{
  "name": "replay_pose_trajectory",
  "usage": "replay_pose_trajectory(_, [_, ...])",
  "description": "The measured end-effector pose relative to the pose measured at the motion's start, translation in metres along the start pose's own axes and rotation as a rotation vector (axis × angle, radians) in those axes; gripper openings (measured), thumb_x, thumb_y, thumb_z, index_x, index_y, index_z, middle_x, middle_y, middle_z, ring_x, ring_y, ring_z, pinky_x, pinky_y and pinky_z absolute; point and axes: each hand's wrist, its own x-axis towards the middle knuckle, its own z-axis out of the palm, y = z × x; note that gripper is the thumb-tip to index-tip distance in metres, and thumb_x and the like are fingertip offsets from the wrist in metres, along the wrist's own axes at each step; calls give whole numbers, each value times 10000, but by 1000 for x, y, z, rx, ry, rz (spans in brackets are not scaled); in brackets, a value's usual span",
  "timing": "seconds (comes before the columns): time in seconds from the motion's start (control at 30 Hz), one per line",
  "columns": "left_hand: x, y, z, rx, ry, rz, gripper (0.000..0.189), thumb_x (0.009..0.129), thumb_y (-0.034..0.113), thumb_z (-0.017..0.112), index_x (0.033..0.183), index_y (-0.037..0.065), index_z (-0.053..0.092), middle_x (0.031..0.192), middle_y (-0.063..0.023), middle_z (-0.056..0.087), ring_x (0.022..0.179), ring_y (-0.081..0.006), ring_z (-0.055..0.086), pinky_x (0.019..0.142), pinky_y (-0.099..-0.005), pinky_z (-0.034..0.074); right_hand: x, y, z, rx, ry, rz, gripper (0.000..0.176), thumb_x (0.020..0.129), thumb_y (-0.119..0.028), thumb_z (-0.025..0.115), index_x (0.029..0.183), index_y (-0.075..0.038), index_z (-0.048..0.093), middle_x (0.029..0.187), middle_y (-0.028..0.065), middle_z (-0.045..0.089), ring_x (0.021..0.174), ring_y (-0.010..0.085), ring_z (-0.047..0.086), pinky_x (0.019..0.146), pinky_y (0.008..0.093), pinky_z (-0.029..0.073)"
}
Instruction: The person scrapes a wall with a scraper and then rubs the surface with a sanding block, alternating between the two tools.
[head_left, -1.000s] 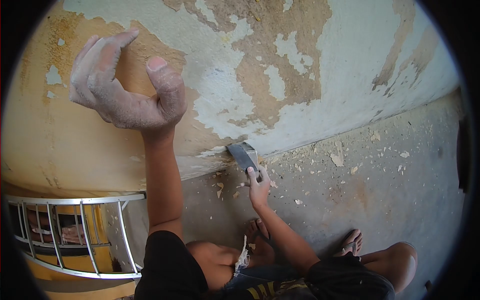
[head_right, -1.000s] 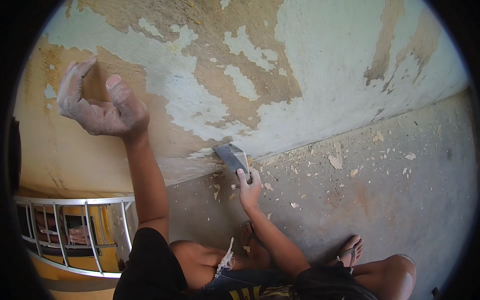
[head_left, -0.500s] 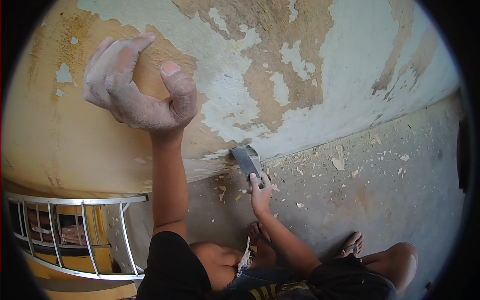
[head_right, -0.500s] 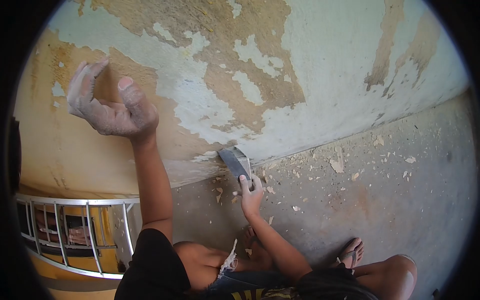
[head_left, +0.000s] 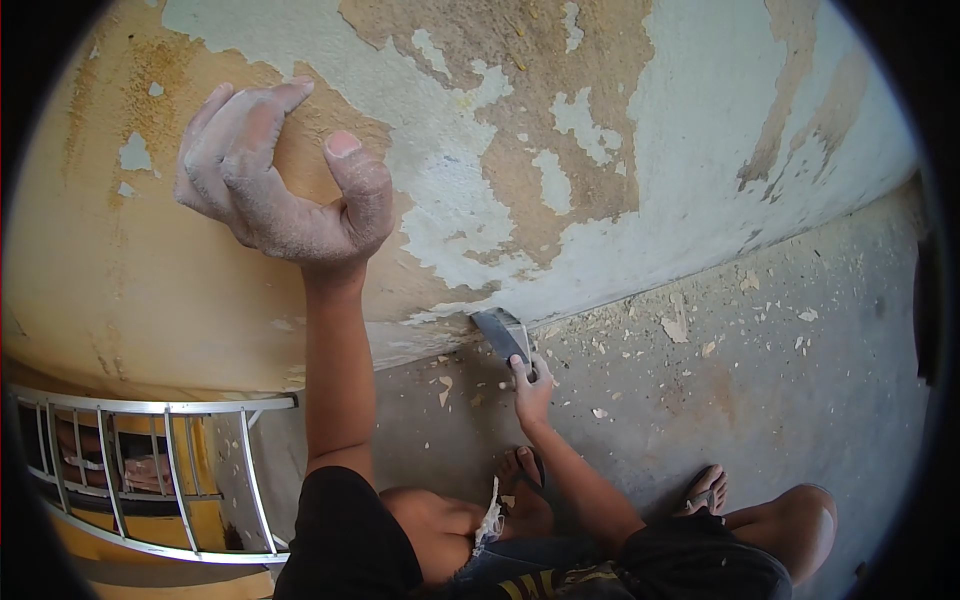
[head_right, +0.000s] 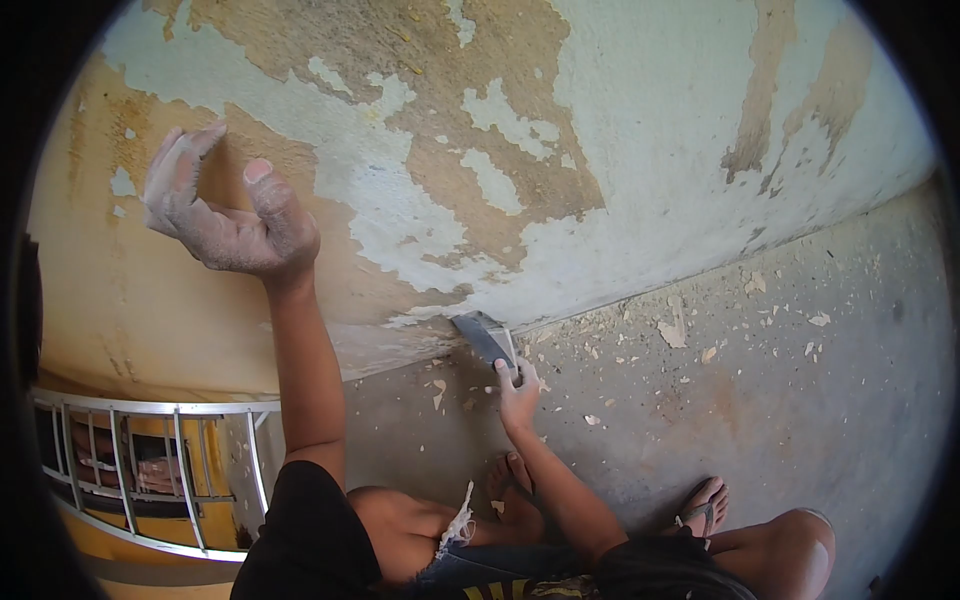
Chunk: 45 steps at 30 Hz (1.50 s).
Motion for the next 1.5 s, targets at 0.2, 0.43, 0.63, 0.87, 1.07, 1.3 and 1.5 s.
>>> replay_pose_trajectory(0.2, [-3,-2,9,-20,145,-22,331,826,271,598,1085,67,628,1008,-42,644,1008,-278,542,949,-439,436,5,-21,18,27,-115,-116,307,956,-227,677,1106,32,609,976,58,548,822,126,596,569,291,622])
replay_pose_trajectory(0.43, [-2,-1,8,0,111,-9,328,819,252,586,1083,59,616,1021,-55,648,1023,-267,527,952,-443,439,15,33,-9,7,-18,54,286,982,-239,638,1127,6,618,872,21,562,744,88,563,584,278,613])
replay_pose_trajectory(0.63, [-2,-2,7,-2,102,-13,340,811,244,589,1089,49,613,1034,-63,643,1031,-277,518,962,-451,448,14,-16,26,73,-166,-87,306,978,-237,645,1165,1,604,886,21,567,759,89,560,586,272,606])
replay_pose_trajectory(0.87, [-7,-2,7,-40,108,-47,342,818,233,587,1104,45,605,1061,-65,624,1039,-283,519,973,-456,438,25,38,-10,-45,-73,-9,303,984,-250,636,1160,-5,608,889,16,568,767,80,550,597,275,608])
replay_pose_trajectory(1.07, [-2,-4,5,-25,94,-1,367,820,225,586,1132,32,587,1051,-80,603,1048,-288,511,970,-456,446,31,26,2,-49,-127,-51,379,949,-267,685,1180,28,627,941,47,558,808,107,566,588,292,617])
replay_pose_trajectory(1.3, [-8,-3,8,-66,108,-44,371,819,224,585,1132,25,589,1052,-91,604,1078,-295,506,979,-452,431,9,-6,14,-47,-126,-86,291,965,-249,664,1108,4,632,863,30,567,716,83,545,567,275,603])
replay_pose_trajectory(1.5, [-3,-3,7,-52,116,-24,375,819,225,594,1129,14,585,1055,-87,611,1086,-298,512,978,-440,420,24,30,-4,-114,-77,-72,362,959,-264,671,1179,19,616,859,27,555,735,88,550,566,278,605])
